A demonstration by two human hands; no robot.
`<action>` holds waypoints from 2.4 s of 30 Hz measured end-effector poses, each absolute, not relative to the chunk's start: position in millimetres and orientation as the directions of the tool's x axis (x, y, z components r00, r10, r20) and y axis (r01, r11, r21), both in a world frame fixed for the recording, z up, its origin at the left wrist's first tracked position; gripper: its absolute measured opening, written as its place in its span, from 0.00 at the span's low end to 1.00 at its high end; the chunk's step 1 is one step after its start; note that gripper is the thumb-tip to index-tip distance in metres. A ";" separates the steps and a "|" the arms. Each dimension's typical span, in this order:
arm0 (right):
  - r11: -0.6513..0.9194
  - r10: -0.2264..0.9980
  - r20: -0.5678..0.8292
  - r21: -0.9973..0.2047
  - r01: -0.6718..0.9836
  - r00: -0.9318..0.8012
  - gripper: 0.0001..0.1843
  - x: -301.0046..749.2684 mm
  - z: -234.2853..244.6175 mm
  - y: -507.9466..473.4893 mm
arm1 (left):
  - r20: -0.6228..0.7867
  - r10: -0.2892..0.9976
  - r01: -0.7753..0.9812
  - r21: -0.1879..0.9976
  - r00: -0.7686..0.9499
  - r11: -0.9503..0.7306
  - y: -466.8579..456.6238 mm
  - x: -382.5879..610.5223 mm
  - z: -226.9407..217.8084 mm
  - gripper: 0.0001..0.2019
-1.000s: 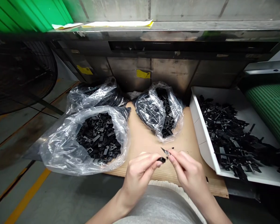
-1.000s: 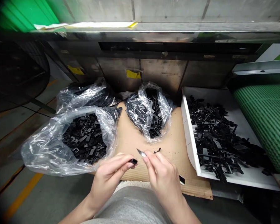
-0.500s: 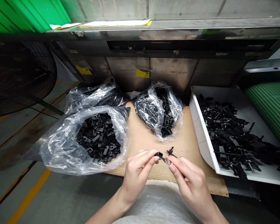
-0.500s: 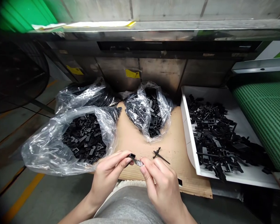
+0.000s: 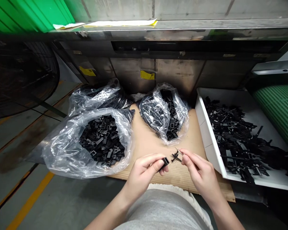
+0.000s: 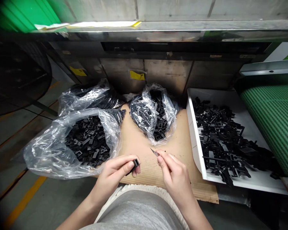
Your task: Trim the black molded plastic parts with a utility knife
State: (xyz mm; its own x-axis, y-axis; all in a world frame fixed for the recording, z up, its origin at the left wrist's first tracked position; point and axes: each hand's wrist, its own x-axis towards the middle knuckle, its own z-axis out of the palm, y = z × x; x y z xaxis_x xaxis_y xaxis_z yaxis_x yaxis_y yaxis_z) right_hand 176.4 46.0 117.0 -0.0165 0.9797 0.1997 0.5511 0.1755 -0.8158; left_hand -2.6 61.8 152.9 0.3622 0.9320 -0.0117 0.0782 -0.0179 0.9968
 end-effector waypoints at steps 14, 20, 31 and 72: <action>0.238 0.966 0.163 -0.863 0.445 -0.202 0.14 156.7 148.7 47.4 | -0.117 0.900 -0.080 0.983 0.420 0.165 67.1 -5.4 145.7 0.10; 0.230 0.940 0.083 -0.871 0.433 -0.332 0.17 152.4 147.1 40.8 | -0.090 0.928 -0.060 0.991 0.361 0.120 68.8 -5.4 145.6 0.11; 0.247 0.957 0.176 -0.910 0.332 -0.231 0.11 168.8 146.0 37.0 | -0.103 0.926 -0.074 0.988 0.364 0.139 71.9 -5.2 144.7 0.13; 0.126 0.989 0.102 -0.958 0.259 -0.103 0.08 165.8 130.1 39.4 | -0.090 0.883 -0.125 0.978 0.460 0.165 68.4 -4.0 137.6 0.12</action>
